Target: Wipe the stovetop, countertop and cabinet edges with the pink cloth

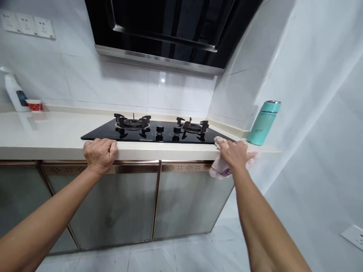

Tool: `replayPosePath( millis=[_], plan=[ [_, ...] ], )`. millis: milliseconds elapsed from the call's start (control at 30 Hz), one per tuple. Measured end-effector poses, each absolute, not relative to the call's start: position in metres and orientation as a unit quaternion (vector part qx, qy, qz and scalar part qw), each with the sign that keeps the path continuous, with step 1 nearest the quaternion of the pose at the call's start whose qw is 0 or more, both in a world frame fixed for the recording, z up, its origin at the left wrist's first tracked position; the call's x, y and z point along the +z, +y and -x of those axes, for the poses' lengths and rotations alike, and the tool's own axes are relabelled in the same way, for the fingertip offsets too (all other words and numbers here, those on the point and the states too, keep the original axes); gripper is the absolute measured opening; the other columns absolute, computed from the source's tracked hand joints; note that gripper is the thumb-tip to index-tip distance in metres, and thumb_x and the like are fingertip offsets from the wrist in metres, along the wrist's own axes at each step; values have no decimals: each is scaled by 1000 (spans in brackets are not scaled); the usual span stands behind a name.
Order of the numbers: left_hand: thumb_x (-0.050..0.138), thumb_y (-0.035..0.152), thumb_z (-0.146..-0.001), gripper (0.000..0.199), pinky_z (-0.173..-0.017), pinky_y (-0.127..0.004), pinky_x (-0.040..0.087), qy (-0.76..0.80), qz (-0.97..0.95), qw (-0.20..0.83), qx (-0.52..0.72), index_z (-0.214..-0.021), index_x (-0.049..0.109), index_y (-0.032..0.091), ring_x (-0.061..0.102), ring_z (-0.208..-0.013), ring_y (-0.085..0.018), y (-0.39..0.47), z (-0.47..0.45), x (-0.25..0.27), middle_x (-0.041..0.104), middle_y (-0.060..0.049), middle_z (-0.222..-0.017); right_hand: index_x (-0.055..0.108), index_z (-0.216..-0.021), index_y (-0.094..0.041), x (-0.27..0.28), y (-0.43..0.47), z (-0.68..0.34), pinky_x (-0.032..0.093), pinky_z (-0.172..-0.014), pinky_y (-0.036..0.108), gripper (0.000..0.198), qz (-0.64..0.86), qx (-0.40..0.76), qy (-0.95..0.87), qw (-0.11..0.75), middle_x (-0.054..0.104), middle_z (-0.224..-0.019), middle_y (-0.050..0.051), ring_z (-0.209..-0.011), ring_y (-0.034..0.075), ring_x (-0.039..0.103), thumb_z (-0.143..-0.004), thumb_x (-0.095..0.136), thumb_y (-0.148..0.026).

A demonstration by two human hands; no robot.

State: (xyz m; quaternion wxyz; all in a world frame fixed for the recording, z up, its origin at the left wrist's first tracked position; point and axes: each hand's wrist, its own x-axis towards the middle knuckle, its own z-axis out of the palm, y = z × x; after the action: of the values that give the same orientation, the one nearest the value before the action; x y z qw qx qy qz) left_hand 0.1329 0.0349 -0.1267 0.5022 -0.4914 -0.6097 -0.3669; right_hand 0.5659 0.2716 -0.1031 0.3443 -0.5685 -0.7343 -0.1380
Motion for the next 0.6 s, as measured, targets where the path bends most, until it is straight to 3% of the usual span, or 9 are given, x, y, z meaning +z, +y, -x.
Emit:
replayPosePath(
  millis=[133, 300, 433, 500, 600],
  plan=[
    [50, 26, -91, 28, -71, -41, 27, -610, 494, 503, -362, -67, 64, 23, 57, -70, -23, 35, -133, -126, 72, -5, -72, 67, -122, -26, -129, 236, -506, 37, -95, 63, 53, 585, -118, -685, 418, 54, -124, 18, -117, 39, 46, -98, 30, -55],
    [51, 27, -91, 26, -71, -41, 27, -597, 501, 510, -364, -70, 66, 24, 58, -71, -23, 34, -130, -126, 73, -5, -74, 63, -132, -21, -155, 190, -443, 37, -100, 57, 54, 523, -119, -707, 461, 53, -123, 20, -119, 40, 44, -96, 36, -51],
    [51, 26, -92, 25, -71, -41, 27, -587, 501, 525, -358, -72, 66, 24, 58, -71, -23, 35, -124, -128, 74, -4, -75, 63, -133, -38, -197, 165, -391, 36, -105, 62, 44, 385, -126, -832, 380, 58, -127, 12, -126, 40, 44, -94, 47, -47],
    [52, 26, -92, 23, -71, -41, 27, -583, 502, 535, -350, -74, 67, 24, 58, -72, -23, 35, -122, -129, 74, -4, -77, 65, -124, -50, -218, 158, -362, 37, -109, 59, 34, 256, -121, -903, 323, 63, -125, 0, -125, 34, 49, -96, 46, -46],
    [53, 26, -92, 21, -71, -41, 28, -570, 511, 545, -342, -79, 68, 24, 59, -73, -23, 35, -120, -130, 75, -4, -79, 64, -118, -56, -236, 156, -326, 41, -113, 46, 36, 129, -107, -948, 272, 63, -127, -14, -125, 21, 53, -102, 38, -37]
  ],
)
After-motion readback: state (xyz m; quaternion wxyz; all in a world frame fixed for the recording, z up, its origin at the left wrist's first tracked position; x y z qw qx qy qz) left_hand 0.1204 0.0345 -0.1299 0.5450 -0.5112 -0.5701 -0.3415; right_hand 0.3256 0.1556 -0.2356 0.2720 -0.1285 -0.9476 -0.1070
